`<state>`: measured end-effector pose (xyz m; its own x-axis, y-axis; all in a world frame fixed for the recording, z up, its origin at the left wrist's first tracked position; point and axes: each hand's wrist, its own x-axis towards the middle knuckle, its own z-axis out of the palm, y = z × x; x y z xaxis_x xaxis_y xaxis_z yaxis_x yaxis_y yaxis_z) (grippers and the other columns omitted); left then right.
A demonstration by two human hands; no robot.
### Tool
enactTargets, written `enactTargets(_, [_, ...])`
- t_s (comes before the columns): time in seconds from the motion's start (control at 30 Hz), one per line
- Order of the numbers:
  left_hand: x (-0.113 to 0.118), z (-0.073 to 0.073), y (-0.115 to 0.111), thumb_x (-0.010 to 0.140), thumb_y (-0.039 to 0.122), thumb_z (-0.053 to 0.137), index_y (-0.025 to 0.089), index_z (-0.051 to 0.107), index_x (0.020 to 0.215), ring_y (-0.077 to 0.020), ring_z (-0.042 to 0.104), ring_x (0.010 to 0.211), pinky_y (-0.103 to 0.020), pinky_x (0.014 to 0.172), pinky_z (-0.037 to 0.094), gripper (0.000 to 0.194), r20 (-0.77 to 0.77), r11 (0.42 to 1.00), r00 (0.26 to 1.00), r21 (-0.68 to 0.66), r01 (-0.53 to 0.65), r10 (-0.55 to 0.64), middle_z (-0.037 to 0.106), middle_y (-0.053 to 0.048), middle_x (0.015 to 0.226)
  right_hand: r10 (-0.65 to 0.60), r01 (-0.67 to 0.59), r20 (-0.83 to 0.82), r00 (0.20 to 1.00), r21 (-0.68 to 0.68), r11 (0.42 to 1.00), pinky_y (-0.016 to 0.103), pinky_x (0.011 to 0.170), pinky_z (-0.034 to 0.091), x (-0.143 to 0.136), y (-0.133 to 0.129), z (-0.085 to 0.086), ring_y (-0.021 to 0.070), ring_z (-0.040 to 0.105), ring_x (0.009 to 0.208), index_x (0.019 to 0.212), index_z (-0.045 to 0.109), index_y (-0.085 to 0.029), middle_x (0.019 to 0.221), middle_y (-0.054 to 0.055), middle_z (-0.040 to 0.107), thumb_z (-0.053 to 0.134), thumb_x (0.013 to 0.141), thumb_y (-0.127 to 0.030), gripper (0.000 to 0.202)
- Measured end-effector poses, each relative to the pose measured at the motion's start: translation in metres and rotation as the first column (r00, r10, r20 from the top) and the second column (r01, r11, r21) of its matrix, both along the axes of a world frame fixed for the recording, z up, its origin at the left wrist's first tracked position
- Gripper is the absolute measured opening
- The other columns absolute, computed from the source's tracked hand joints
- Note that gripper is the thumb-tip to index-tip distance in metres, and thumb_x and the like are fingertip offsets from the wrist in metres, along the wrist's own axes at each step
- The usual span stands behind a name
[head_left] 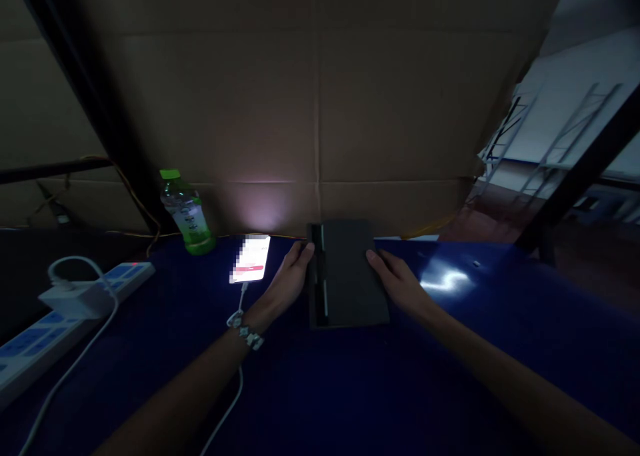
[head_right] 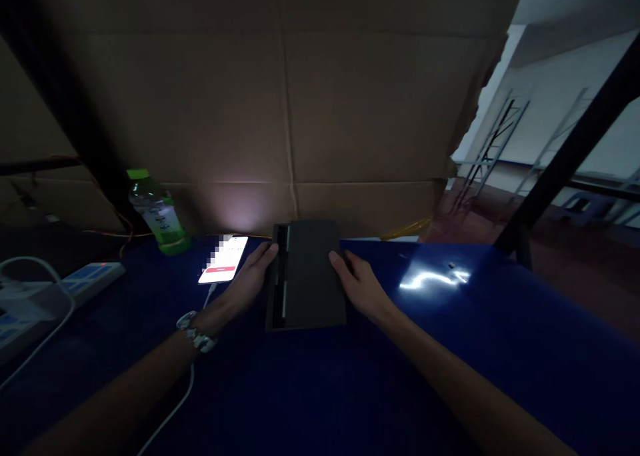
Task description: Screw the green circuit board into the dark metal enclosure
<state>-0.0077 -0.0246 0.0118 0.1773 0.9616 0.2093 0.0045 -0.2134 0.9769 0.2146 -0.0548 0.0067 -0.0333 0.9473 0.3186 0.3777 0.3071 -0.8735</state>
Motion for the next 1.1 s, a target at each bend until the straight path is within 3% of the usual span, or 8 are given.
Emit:
enactTargets(0.17, [-0.009, 0.007, 0.005, 0.088, 0.045, 0.051, 0.013, 0.061, 0.106, -0.0232, 0.062, 0.085, -0.035, 0.076, 0.047, 0.038, 0.025, 0.982, 0.999, -0.187, 0.031, -0.027, 0.068, -0.01, 0.095, -0.226, 0.229, -0.303, 0.926, -0.028, 0.973, 0.04, 0.083, 0.052, 0.018, 0.011, 0.009, 0.0275, 0.062, 0.102, 0.107, 0.062, -0.025, 0.103, 0.007, 0.068, 0.049, 0.085, -0.063, 0.046])
enactTargets(0.43, [-0.001, 0.008, -0.018, 0.087, 0.046, 0.051, 0.014, 0.055, 0.102, -0.0177, 0.058, 0.063, -0.029, 0.052, 0.046, 0.035, -0.24, 0.891, 0.942, -0.44, 0.11, -0.234, 0.061, -0.005, 0.077, -0.203, 0.288, -0.382, 0.902, 0.181, 0.94, 0.026, 0.052, 0.041, 0.025, 0.01, 0.021, 0.0156, 0.052, 0.061, 0.077, 0.048, -0.024, 0.065, -0.003, 0.049, 0.056, 0.083, -0.044, 0.023])
enactTargets(0.53, [0.003, 0.004, -0.02, 0.084, 0.042, 0.056, 0.015, 0.046, 0.12, -0.022, 0.063, 0.071, -0.032, 0.055, 0.049, 0.047, -0.318, 0.921, 0.911, -0.364, 0.14, -0.264, 0.064, -0.01, 0.092, -0.108, 0.169, -0.235, 0.966, 0.259, 0.951, 0.024, 0.048, 0.035, 0.02, 0.011, 0.03, 0.0122, 0.044, 0.053, 0.084, 0.045, -0.024, 0.063, -0.006, 0.046, 0.06, 0.081, -0.038, 0.021])
enactTargets(0.67, [0.007, -0.005, -0.022, 0.082, 0.036, 0.055, 0.012, 0.042, 0.128, -0.0252, 0.066, 0.079, -0.033, 0.063, 0.05, 0.053, -0.564, 0.985, 0.808, -0.135, 0.111, -0.169, 0.065, -0.015, 0.098, -0.031, -0.055, 0.22, 0.975, 0.376, 0.925, 0.025, 0.053, 0.035, 0.004, 0.025, 0.049, 0.0128, 0.048, 0.057, 0.097, 0.05, -0.023, 0.067, -0.005, 0.052, 0.063, 0.081, -0.035, 0.024])
enactTargets(0.77, [0.011, -0.007, -0.027, 0.085, 0.031, 0.047, 0.01, 0.047, 0.125, -0.0284, 0.066, 0.08, -0.036, 0.064, 0.047, 0.045, -0.756, 0.996, 0.654, 0.024, 0.082, -0.035, 0.067, -0.016, 0.091, -0.071, -0.165, 0.567, 0.82, 0.355, 0.92, 0.027, 0.059, 0.039, -0.016, 0.041, 0.061, 0.0161, 0.057, 0.064, 0.106, 0.057, -0.022, 0.074, -0.001, 0.063, 0.061, 0.083, -0.032, 0.025])
enactTargets(0.9, [0.017, -0.01, -0.032, 0.084, 0.023, 0.043, 0.006, 0.047, 0.126, -0.0319, 0.067, 0.083, -0.037, 0.065, 0.045, 0.045, -0.888, 0.988, 0.452, 0.132, 0.076, 0.083, 0.067, -0.019, 0.091, -0.159, -0.189, 0.804, 0.573, 0.318, 0.929, 0.031, 0.066, 0.041, -0.044, 0.061, 0.059, 0.0234, 0.065, 0.082, 0.111, 0.063, -0.025, 0.094, 0.005, 0.072, 0.066, 0.08, -0.032, 0.032])
enactTargets(1.0, [0.019, -0.014, -0.032, 0.084, 0.023, 0.042, 0.006, 0.045, 0.127, -0.0304, 0.067, 0.082, -0.034, 0.063, 0.045, 0.046, -0.898, 0.986, 0.428, 0.146, 0.085, 0.096, 0.067, -0.018, 0.089, -0.11, -0.237, 0.89, 0.442, 0.234, 0.943, 0.032, 0.069, 0.042, -0.061, 0.072, 0.044, 0.025, 0.066, 0.09, 0.108, 0.066, -0.025, 0.1, 0.005, 0.073, 0.066, 0.081, -0.026, 0.028])
enactTargets(1.1, [0.019, -0.016, -0.031, 0.084, 0.024, 0.042, 0.006, 0.043, 0.128, -0.0299, 0.067, 0.08, -0.034, 0.062, 0.045, 0.048, -0.892, 0.985, 0.442, 0.146, 0.09, 0.092, 0.068, -0.017, 0.087, -0.075, -0.215, 0.911, 0.405, 0.174, 0.961, 0.033, 0.074, 0.042, -0.069, 0.078, 0.03, 0.0251, 0.064, 0.098, 0.108, 0.068, -0.025, 0.107, 0.006, 0.071, 0.065, 0.081, -0.022, 0.027])
